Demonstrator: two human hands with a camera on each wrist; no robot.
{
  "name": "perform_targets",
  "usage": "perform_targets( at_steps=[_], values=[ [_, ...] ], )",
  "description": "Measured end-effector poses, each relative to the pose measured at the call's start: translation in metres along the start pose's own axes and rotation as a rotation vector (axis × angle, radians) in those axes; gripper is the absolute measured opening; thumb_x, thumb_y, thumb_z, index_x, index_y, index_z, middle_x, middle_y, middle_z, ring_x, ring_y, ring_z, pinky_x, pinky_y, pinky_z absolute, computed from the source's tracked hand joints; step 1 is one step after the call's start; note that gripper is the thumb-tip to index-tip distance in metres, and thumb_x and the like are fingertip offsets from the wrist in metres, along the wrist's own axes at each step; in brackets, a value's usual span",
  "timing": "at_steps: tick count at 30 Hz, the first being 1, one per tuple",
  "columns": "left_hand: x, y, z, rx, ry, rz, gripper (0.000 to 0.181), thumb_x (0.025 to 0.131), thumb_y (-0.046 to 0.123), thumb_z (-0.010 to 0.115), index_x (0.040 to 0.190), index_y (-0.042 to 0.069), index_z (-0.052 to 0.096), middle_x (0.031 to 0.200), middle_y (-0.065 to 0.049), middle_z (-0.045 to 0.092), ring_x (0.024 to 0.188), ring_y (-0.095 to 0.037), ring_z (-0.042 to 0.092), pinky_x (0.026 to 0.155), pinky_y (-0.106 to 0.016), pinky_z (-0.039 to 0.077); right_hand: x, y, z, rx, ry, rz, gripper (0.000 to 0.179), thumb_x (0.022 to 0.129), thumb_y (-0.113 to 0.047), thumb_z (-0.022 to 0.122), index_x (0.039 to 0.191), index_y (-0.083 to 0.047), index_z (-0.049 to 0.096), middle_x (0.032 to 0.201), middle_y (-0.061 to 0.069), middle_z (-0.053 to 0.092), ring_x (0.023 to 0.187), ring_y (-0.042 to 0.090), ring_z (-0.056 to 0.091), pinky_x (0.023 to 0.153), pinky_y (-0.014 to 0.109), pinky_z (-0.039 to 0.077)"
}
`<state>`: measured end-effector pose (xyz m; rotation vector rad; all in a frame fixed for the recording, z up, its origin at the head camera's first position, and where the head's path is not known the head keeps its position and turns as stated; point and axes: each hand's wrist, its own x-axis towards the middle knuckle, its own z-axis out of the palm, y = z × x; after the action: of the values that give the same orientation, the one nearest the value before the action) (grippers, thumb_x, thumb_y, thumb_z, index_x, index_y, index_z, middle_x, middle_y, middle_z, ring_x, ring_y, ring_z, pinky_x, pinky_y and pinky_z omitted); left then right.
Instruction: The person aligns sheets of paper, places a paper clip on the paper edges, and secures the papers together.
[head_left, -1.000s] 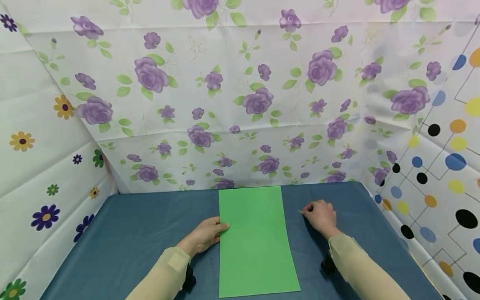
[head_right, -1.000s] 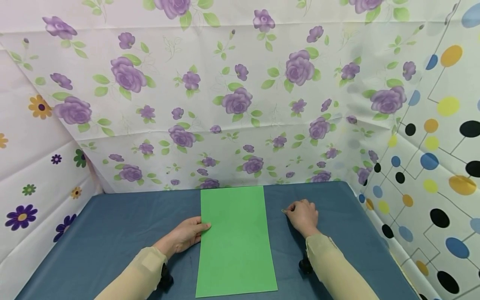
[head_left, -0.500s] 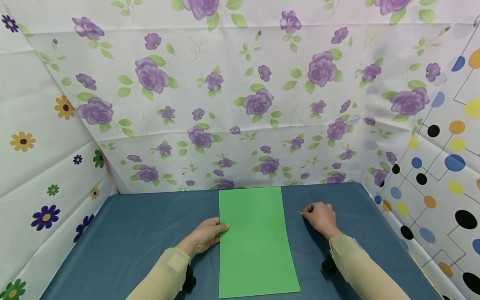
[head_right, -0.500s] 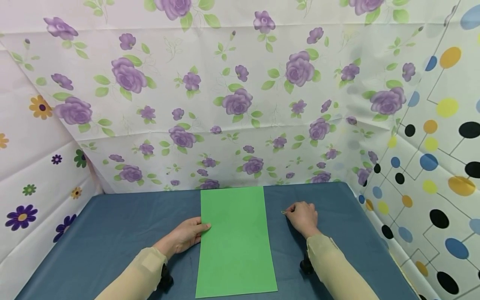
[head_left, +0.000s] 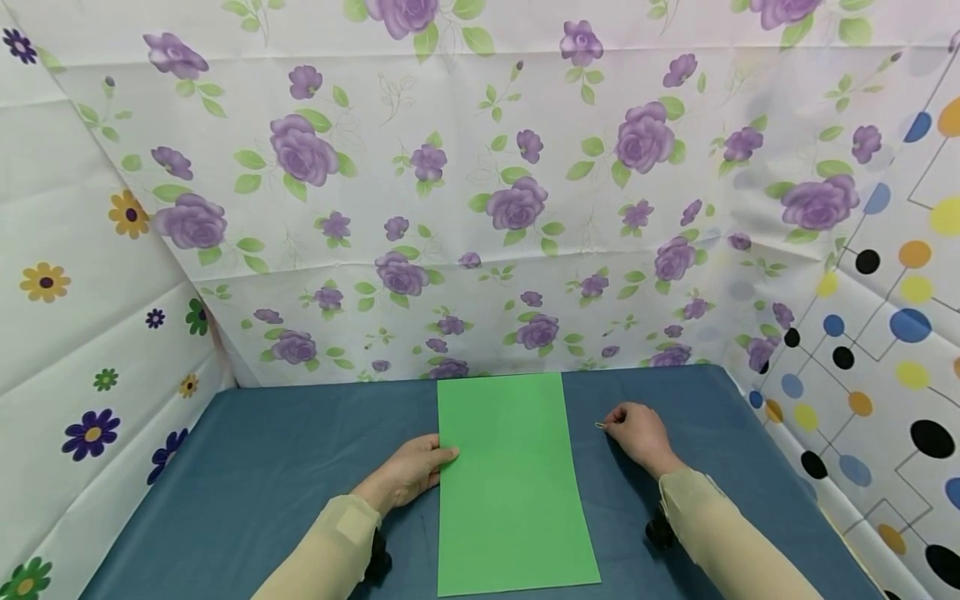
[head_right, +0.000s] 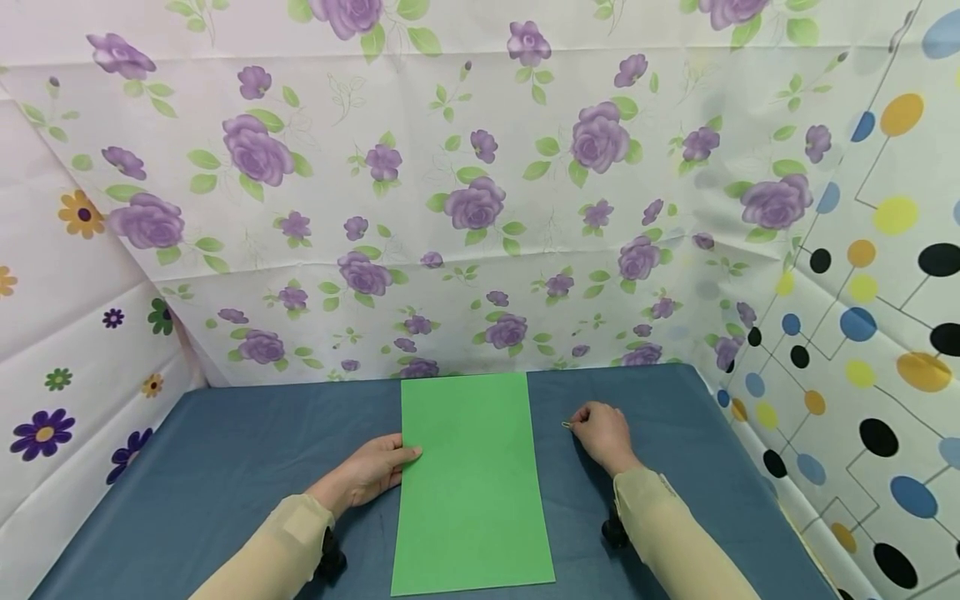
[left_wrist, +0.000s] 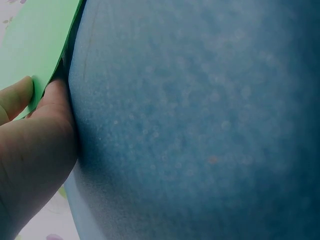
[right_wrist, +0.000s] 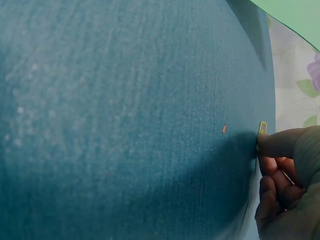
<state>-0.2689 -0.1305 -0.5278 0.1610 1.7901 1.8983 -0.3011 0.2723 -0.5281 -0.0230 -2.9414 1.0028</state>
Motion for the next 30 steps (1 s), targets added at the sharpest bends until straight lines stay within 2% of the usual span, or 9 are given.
perform_targets(
  at_steps=[4,9,12,16,22,27,30],
  values=[
    [0.0,-0.001,-0.001,-0.003,0.002,-0.002,0.04,0.109,0.013,0.052,0.143,-0.008,0.047,0.128,-0.016,0.065,0.11,-0.025,0.067,0.093,-0.04,0.057,0.001,0.0,0.0,0.037,-0.02,-0.001,0.008,0.095,-0.008,0.072,0.102,-0.003,0.072,0.092,0.006,0.069,0.072,0.019,0.06,0.063,0.036,0.051],
    [0.0,-0.002,-0.001,-0.003,0.004,-0.002,0.039,0.109,0.013,0.053,0.142,-0.007,0.048,0.128,-0.016,0.065,0.11,-0.025,0.068,0.093,-0.04,0.058,0.001,0.001,0.0,0.061,-0.076,-0.031,0.025,0.1,-0.009,0.067,0.123,-0.002,0.069,0.088,0.005,0.065,0.07,0.02,0.053,0.063,0.036,0.043],
    [0.001,-0.002,-0.001,-0.003,0.005,-0.002,0.038,0.109,0.013,0.053,0.142,-0.007,0.049,0.127,-0.017,0.065,0.11,-0.026,0.068,0.092,-0.04,0.058,0.001,0.003,0.001,0.06,-0.084,-0.049,0.03,0.102,-0.009,0.061,0.131,-0.003,0.068,0.102,0.01,0.068,0.078,0.023,0.057,0.068,0.039,0.045],
    [0.001,-0.001,-0.001,-0.001,0.009,-0.006,0.038,0.109,0.013,0.053,0.142,-0.007,0.049,0.126,-0.017,0.066,0.11,-0.026,0.068,0.092,-0.04,0.058,0.001,0.006,-0.001,0.078,-0.061,-0.061,0.029,0.104,-0.007,0.055,0.13,-0.004,0.069,0.121,0.015,0.066,0.096,0.026,0.061,0.076,0.044,0.05],
    [0.001,0.0,0.0,-0.004,0.004,0.002,0.039,0.109,0.014,0.054,0.142,-0.007,0.049,0.127,-0.017,0.066,0.111,-0.027,0.067,0.093,-0.041,0.057,0.002,0.008,-0.011,0.245,-0.066,-0.022,0.026,0.107,-0.011,0.053,0.127,0.0,0.066,0.11,0.015,0.065,0.087,0.026,0.06,0.068,0.037,0.048],
    [0.0,0.0,0.0,-0.009,0.001,0.004,0.04,0.109,0.013,0.053,0.142,-0.008,0.048,0.127,-0.016,0.066,0.112,-0.027,0.067,0.093,-0.041,0.057,0.001,0.01,-0.019,0.371,-0.087,-0.006,0.029,0.107,-0.016,0.057,0.127,0.003,0.064,0.118,0.017,0.066,0.104,0.03,0.064,0.075,0.038,0.054],
    [0.0,0.0,0.0,-0.012,0.002,0.006,0.04,0.109,0.013,0.053,0.142,-0.008,0.048,0.127,-0.016,0.066,0.112,-0.027,0.067,0.093,-0.041,0.057,0.001,0.01,-0.024,0.399,-0.095,0.019,0.031,0.107,-0.022,0.059,0.127,0.0,0.067,0.122,0.015,0.067,0.106,0.031,0.063,0.078,0.041,0.055]
  ],
)
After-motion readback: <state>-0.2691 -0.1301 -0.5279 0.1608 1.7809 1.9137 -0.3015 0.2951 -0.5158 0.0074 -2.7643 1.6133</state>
